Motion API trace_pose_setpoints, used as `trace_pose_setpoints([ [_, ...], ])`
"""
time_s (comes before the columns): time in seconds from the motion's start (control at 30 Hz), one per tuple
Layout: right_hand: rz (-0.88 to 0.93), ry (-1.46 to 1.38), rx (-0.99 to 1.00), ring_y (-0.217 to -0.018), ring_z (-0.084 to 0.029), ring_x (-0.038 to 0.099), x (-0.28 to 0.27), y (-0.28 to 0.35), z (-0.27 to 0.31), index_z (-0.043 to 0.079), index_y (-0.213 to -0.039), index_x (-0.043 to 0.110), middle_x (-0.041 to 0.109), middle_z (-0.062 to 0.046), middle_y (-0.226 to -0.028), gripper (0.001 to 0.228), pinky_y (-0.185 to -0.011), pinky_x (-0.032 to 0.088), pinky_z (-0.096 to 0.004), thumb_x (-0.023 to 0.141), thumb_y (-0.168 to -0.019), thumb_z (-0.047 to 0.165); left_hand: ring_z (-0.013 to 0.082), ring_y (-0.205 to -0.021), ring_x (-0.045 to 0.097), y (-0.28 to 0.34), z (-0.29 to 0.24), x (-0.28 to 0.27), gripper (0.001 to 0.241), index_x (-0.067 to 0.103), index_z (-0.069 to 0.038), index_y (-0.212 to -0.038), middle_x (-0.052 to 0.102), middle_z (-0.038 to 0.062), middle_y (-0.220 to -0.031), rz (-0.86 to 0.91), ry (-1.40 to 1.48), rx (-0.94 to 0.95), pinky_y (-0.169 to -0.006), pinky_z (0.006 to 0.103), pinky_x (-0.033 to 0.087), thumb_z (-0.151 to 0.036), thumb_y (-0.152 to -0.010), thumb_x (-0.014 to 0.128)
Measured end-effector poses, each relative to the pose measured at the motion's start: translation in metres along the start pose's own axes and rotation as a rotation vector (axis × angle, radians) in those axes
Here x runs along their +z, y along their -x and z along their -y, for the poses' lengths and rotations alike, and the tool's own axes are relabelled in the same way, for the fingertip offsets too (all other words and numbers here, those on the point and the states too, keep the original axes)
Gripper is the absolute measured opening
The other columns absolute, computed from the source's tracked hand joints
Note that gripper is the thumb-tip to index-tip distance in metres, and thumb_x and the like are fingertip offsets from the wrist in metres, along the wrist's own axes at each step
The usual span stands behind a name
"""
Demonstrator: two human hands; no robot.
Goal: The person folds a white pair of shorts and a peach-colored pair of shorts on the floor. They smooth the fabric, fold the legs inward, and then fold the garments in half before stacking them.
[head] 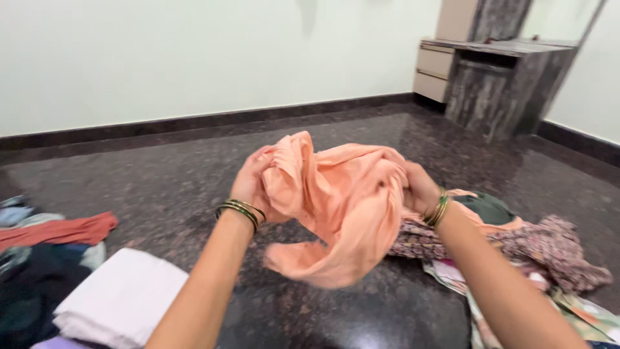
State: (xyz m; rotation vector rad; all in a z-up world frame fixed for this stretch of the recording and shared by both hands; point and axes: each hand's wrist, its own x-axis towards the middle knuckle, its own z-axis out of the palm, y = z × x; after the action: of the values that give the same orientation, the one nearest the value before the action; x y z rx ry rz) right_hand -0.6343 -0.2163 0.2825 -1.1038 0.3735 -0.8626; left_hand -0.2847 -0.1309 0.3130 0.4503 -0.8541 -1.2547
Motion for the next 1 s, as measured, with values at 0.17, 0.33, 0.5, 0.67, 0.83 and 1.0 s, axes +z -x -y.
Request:
trace_pose_setpoints([
  [0.17, -0.586, 1.235, -0.158, -0.108, -0.025, 0.072, 0.043, -0.016, -0.029, 0.003, -0.134, 0.06, 0.07, -0.016, -0.129, 0.062, -0.092, 0.058, -0.038, 0.079, -0.082, 0.032, 0.028, -0.109, 0.069, 0.036, 0.004, -0.014, 0.043, 0.057, -0.01, -0.132, 0.07, 0.008, -0.119, 0.092, 0.128, -0.085, -0.089, 0.0527, 0.06, -0.026, -0.092, 0.061],
  [0.33, -0.091, 0.753, -0.103, -0.125, -0.015, 0.058, 0.095, 0.016, -0.135, 0.02, -0.152, 0.035, 0.057, -0.003, -0.143, 0.102, -0.105, 0.047, -0.035, 0.088, -0.065, 0.02, 0.0281, -0.113, 0.067, 0.048, 0.042, 0.006, 0.043, 0.056, -0.014, -0.135, 0.067, 0.006, -0.123, 0.011, 0.115, -0.163, -0.086, 0.0595, 0.059, -0.024, -0.093, 0.063],
  [0.5, -0.424, 0.646, -0.192, -0.102, -0.051, 0.049, 0.092, 0.009, -0.173, -0.008, -0.137, 0.048, 0.059, -0.035, -0.124, 0.068, -0.085, 0.041, -0.065, 0.087, -0.086, 0.014, 0.0276, -0.114, 0.062, 0.044, 0.057, 0.021, 0.054, 0.047, -0.024, -0.142, 0.06, 0.003, -0.129, -0.021, 0.075, -0.142, -0.08, 0.0528, 0.058, -0.027, -0.091, 0.063],
  [0.67, -0.12, -0.154, -0.052, -0.089, -0.02, 0.073, 0.032, 0.022, -0.105, 0.01, -0.135, 0.057, 0.071, -0.01, -0.113, 0.055, -0.076, 0.063, -0.036, 0.066, -0.09, 0.041, 0.0157, -0.127, 0.057, 0.022, 0.066, 0.004, 0.078, 0.02, -0.028, -0.154, 0.057, 0.003, -0.137, 0.076, -0.463, 0.15, -0.098, 0.0341, 0.053, -0.025, -0.092, 0.067],
  [0.83, 0.153, -0.502, 0.036, -0.097, -0.03, 0.073, 0.042, 0.045, -0.092, -0.006, -0.136, 0.06, 0.072, -0.022, -0.116, 0.063, -0.071, 0.06, -0.037, 0.064, -0.105, 0.048, 0.0174, -0.111, 0.066, 0.023, 0.128, -0.01, 0.051, 0.065, -0.002, -0.13, 0.07, 0.009, -0.121, 0.316, -0.929, -0.084, -0.09, 0.0294, 0.055, -0.032, -0.093, 0.081],
  [1.0, -0.117, 0.153, -0.038, -0.105, -0.014, 0.07, 0.063, 0.044, -0.094, 0.006, -0.138, 0.052, 0.067, -0.008, -0.123, 0.067, -0.089, 0.059, -0.03, 0.077, -0.078, 0.023, 0.0134, -0.092, 0.07, 0.035, 0.164, -0.009, 0.059, 0.061, 0.002, -0.125, 0.072, 0.009, -0.11, 0.253, -0.843, -0.201, -0.071, 0.0271, 0.059, -0.028, -0.081, 0.087],
])
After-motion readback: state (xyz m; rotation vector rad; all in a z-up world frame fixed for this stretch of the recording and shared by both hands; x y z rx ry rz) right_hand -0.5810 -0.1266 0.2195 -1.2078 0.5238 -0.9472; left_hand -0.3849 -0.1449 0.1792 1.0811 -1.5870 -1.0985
